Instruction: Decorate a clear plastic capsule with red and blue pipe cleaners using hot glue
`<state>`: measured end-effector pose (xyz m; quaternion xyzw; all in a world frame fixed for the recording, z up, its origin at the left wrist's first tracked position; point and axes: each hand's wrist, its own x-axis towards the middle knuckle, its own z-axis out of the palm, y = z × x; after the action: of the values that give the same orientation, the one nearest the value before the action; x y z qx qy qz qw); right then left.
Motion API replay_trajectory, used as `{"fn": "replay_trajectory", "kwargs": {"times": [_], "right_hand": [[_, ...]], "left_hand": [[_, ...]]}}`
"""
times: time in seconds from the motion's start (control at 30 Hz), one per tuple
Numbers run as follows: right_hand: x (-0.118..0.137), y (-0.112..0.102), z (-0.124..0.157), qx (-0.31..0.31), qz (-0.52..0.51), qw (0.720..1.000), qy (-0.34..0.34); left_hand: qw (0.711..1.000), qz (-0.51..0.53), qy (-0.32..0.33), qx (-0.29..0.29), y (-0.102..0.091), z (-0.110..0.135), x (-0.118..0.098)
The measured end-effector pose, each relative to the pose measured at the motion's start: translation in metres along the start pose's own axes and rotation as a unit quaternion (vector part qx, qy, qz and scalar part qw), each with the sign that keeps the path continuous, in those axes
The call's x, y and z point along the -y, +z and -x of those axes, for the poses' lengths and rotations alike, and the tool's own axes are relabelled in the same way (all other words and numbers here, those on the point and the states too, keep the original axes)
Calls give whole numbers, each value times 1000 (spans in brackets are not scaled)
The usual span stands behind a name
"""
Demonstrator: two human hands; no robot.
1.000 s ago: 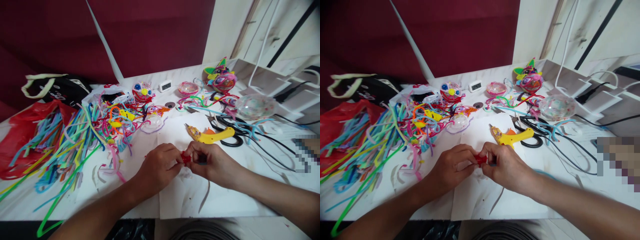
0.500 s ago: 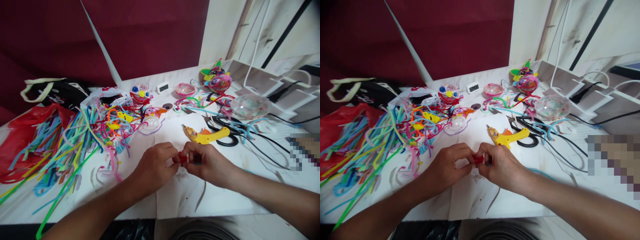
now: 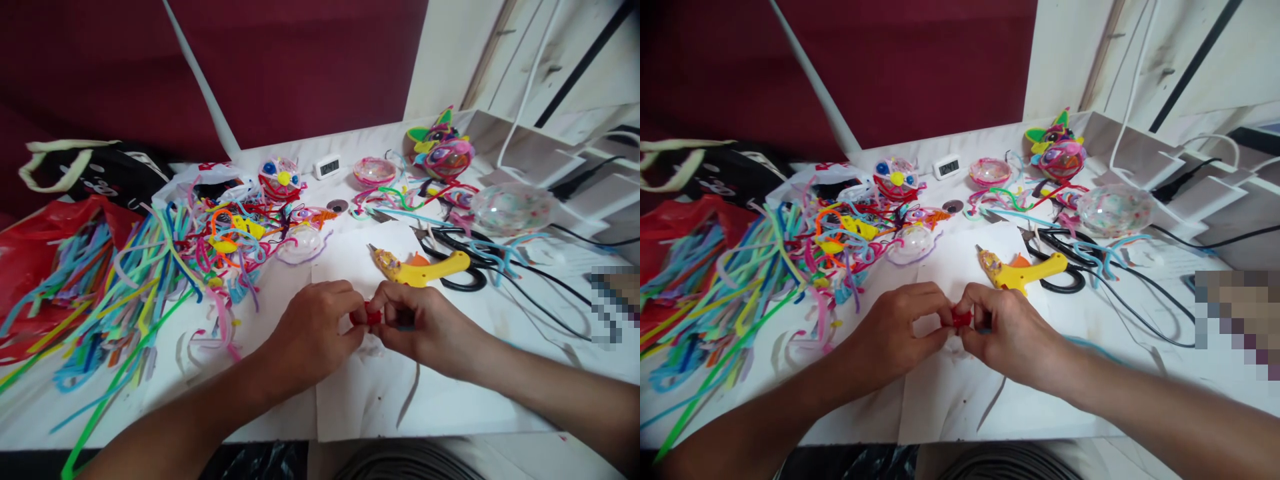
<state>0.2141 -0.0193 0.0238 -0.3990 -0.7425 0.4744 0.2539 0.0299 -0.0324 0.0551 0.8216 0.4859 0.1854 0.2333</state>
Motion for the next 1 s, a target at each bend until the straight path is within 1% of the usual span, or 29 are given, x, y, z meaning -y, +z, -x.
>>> {"fn": "replay_trajectory", "kwargs": {"times": [0.17, 0.37, 0.53, 0.73, 0.83, 1.0], "right_hand": [[-4, -2, 1, 5, 11, 1000, -3], [-4, -5, 0, 13, 6, 1000, 5], [-5, -10, 2, 26, 23, 999, -3], [-9, -18, 4, 41, 34, 999, -13], [-9, -20, 1, 48, 37, 998, 0], [-8, -22, -3, 42, 64, 996, 35]], "left_hand": [[1000, 15, 15, -22, 1, 0, 2], [999, 28, 14, -15, 1, 0, 0], [1000, 4, 18, -2, 0, 0, -2], [998, -29, 59, -3, 2, 1, 0], [997, -34, 70, -3, 2, 1, 1], [997, -29, 71, 4, 0, 0, 0]]}}
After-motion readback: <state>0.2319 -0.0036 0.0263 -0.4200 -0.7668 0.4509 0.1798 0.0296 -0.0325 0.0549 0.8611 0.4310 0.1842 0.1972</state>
